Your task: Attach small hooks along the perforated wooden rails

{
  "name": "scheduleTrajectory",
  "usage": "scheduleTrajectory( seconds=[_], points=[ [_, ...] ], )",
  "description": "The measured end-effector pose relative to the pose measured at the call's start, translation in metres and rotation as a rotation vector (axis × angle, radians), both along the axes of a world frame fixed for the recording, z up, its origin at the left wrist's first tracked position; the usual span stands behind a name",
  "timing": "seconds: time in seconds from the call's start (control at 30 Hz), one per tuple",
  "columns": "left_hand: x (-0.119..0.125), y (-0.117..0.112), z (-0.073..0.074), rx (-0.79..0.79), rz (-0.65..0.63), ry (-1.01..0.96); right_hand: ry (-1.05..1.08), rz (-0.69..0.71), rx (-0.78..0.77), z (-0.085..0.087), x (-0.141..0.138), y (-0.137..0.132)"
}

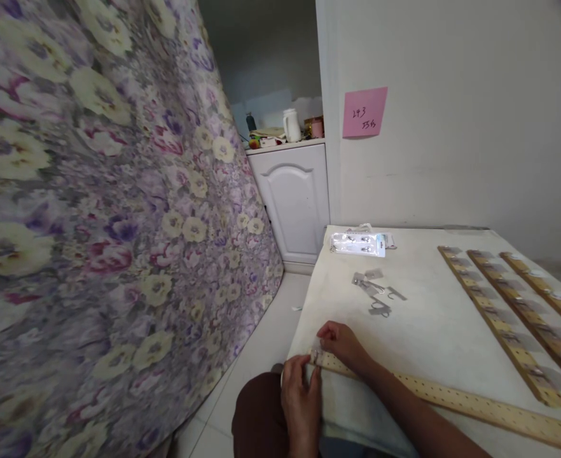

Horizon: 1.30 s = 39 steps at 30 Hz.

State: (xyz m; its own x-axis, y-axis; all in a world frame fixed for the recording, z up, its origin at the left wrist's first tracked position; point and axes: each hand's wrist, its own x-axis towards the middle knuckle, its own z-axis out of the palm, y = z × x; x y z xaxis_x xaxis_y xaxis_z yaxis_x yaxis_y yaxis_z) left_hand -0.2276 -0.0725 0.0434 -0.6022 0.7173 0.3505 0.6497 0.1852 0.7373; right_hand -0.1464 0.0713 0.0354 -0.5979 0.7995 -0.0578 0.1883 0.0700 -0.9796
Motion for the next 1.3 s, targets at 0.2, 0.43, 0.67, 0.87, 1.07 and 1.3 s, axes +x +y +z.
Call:
scheduleTrajectory(
  seconds=[0.2,0.43,0.67,0.87,1.07,1.3],
  points=[
    [0.000,0.001,0.001,0.004,0.010,0.021,0.009,-0.013,0.015,0.002,0.000,-0.001],
    [0.002,0.002,0.004,-0.004,0.026,0.039,0.043,-0.020,-0.043,-0.001,-0.002,0.000],
    [0.004,0.003,0.002,0.013,0.015,0.023,0.006,-0.020,-0.024,0.007,0.000,-0.001],
    [0.005,0.003,0.001,0.026,-0.002,0.020,-0.025,-0.031,0.009,0.007,0.000,-0.002],
    [0.005,0.004,0.000,0.022,0.026,0.053,-0.005,-0.010,-0.006,0.014,0.004,-0.005],
    [0.004,0.005,-0.003,0.030,0.030,0.043,-0.010,0.042,0.046,0.015,0.008,-0.007]
  ],
)
